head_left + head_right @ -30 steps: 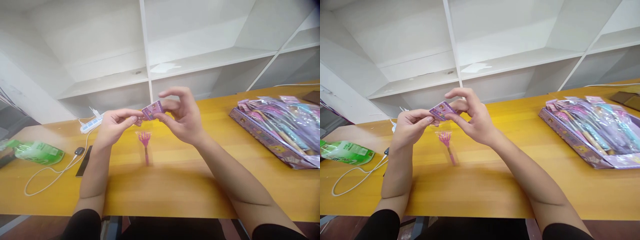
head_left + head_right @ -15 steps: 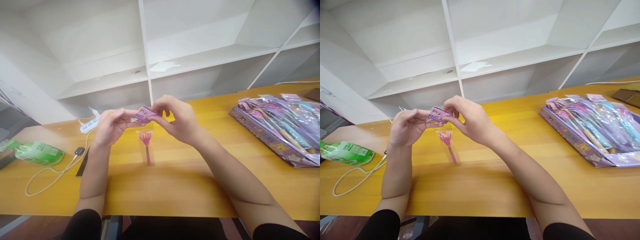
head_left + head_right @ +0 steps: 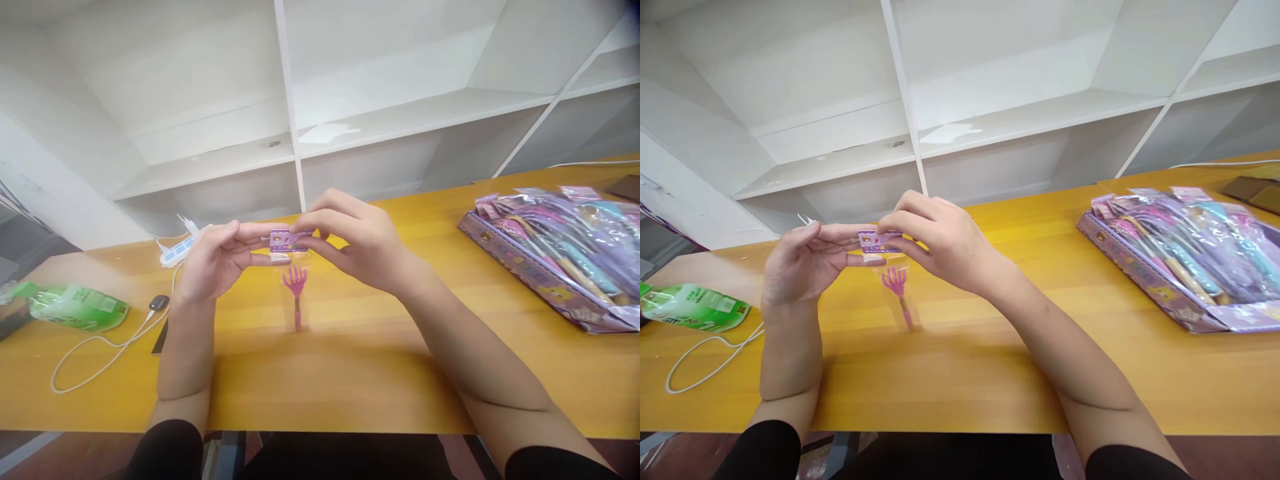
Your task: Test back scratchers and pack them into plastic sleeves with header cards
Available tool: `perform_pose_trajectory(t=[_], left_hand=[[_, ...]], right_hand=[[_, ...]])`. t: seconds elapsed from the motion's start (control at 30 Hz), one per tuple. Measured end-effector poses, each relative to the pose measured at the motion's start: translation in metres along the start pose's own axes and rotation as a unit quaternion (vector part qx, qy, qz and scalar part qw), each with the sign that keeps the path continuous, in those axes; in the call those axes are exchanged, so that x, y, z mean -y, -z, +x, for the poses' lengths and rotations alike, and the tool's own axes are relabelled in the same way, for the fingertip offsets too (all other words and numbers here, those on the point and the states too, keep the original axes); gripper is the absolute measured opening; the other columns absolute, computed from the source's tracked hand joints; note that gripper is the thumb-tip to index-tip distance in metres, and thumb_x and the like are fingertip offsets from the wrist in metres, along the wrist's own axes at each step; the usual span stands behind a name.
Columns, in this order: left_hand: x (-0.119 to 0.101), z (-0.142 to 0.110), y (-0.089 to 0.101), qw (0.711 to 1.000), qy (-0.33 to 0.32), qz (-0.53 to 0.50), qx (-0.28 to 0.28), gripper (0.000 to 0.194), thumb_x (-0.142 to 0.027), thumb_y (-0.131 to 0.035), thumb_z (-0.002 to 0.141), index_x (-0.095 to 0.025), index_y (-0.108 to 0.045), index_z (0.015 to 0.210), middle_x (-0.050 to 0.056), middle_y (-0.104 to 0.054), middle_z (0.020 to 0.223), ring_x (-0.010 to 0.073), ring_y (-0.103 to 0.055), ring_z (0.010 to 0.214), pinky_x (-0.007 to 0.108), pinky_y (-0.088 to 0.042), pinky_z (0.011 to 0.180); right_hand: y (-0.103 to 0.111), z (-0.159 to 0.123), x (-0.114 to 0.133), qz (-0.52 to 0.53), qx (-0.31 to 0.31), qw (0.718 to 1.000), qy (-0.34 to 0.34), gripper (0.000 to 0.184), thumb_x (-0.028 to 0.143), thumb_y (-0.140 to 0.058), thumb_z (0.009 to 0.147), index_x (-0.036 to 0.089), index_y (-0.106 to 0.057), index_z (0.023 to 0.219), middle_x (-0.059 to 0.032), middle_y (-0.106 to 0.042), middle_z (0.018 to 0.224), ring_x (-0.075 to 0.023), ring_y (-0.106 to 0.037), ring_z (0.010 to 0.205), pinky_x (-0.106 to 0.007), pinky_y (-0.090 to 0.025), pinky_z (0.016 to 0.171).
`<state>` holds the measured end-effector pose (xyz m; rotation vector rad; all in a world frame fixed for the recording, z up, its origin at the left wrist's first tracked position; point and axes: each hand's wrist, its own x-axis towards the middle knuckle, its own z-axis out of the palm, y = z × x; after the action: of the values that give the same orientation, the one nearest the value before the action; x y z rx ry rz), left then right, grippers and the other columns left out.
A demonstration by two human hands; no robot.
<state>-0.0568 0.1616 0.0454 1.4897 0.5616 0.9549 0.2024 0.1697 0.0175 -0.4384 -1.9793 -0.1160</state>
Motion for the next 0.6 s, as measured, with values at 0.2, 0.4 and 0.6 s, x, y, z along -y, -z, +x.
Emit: perform_pose_trajectory(t=[0.2,0.4,0.6], left_hand=[[-0.0017,-0.0030,-0.0003,1.000,0.005,0.006,0.030,0.057,-0.055,-0.049,0.106,-0.013,-0.082,0.128,0.020,-0.075,0.140,0.0457,-0.061,0.145,0.066,-0.053,0.117],[-0.0030,-0.0027,-0.0010,0.999,0.023,0.012,0.041,0.057,-0.057,-0.053,0.104,-0.014,-0.082,0.128,0.020,-0.077,0.135,0.0441,-0.063,0.144,0.063,-0.051,0.121],[-0.0062,-0.0050,-0.0062,1.000,0.011,0.004,0.024,0.056,-0.057,-0.059,0.101,-0.012,-0.083,0.125,0.021,-0.080,0.129,0.0449,-0.064,0.142,0.062,-0.045,0.127]], right_hand=[[0.0045,0.0002,0.0009,0.001,0.002,1.000,0.014,0.011,0.023,-0.062,0.111,0.024,-0.072,0.112,-0.0038,-0.068,0.096,-0.0163,-0.062,0.082,-0.030,-0.049,0.072],[0.0073,0.0000,0.0041,0.002,-0.018,1.000,0.007,0.014,0.023,-0.060,0.111,0.026,-0.073,0.106,-0.0035,-0.070,0.094,-0.0172,-0.065,0.083,-0.033,-0.050,0.072],[0.0091,0.0012,0.0085,0.013,-0.001,1.000,-0.014,0.010,0.021,-0.064,0.108,0.025,-0.072,0.103,-0.0033,-0.071,0.095,-0.0172,-0.064,0.080,-0.033,-0.051,0.071]])
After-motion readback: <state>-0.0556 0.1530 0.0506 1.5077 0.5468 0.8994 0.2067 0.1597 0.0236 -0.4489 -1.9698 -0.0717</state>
